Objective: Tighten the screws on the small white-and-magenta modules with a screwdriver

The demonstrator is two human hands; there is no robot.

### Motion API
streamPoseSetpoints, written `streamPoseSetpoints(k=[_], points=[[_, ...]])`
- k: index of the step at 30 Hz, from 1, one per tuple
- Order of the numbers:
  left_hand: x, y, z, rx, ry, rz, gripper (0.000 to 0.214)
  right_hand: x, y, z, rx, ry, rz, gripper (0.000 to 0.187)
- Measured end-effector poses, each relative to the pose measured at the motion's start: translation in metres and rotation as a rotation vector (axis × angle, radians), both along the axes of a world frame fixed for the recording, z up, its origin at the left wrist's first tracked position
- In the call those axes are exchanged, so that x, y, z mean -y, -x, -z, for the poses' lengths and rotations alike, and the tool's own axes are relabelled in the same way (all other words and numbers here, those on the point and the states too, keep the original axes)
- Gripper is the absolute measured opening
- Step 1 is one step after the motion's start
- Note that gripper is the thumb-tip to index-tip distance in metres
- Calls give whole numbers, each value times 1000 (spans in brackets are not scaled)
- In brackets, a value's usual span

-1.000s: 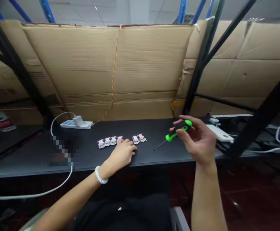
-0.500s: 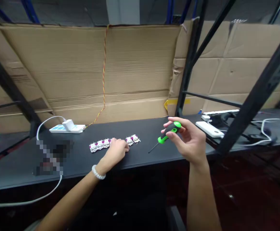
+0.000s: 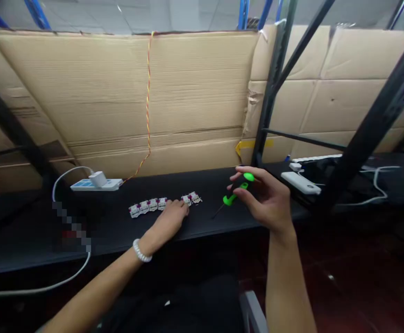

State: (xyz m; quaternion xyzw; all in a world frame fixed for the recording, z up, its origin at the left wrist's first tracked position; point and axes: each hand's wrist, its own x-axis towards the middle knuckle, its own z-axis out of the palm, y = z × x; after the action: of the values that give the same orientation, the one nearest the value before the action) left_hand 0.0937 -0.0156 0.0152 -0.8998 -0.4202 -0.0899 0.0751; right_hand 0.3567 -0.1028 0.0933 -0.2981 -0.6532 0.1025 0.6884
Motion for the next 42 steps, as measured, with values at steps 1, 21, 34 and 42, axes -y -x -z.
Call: streamPoseSetpoints(k=[1, 21, 34, 42], points=[[1, 0, -1, 11, 26, 13, 28, 0, 1, 0, 0, 0, 2, 34], [60, 7, 22, 69, 75, 25, 37, 0, 6, -2, 27, 8, -16, 37], [80, 39, 43, 104, -51, 106, 65, 2, 6, -2, 22, 14, 9, 37], [80, 56, 47, 244, -129, 174, 50, 0, 6, -2, 26, 7, -9, 38]])
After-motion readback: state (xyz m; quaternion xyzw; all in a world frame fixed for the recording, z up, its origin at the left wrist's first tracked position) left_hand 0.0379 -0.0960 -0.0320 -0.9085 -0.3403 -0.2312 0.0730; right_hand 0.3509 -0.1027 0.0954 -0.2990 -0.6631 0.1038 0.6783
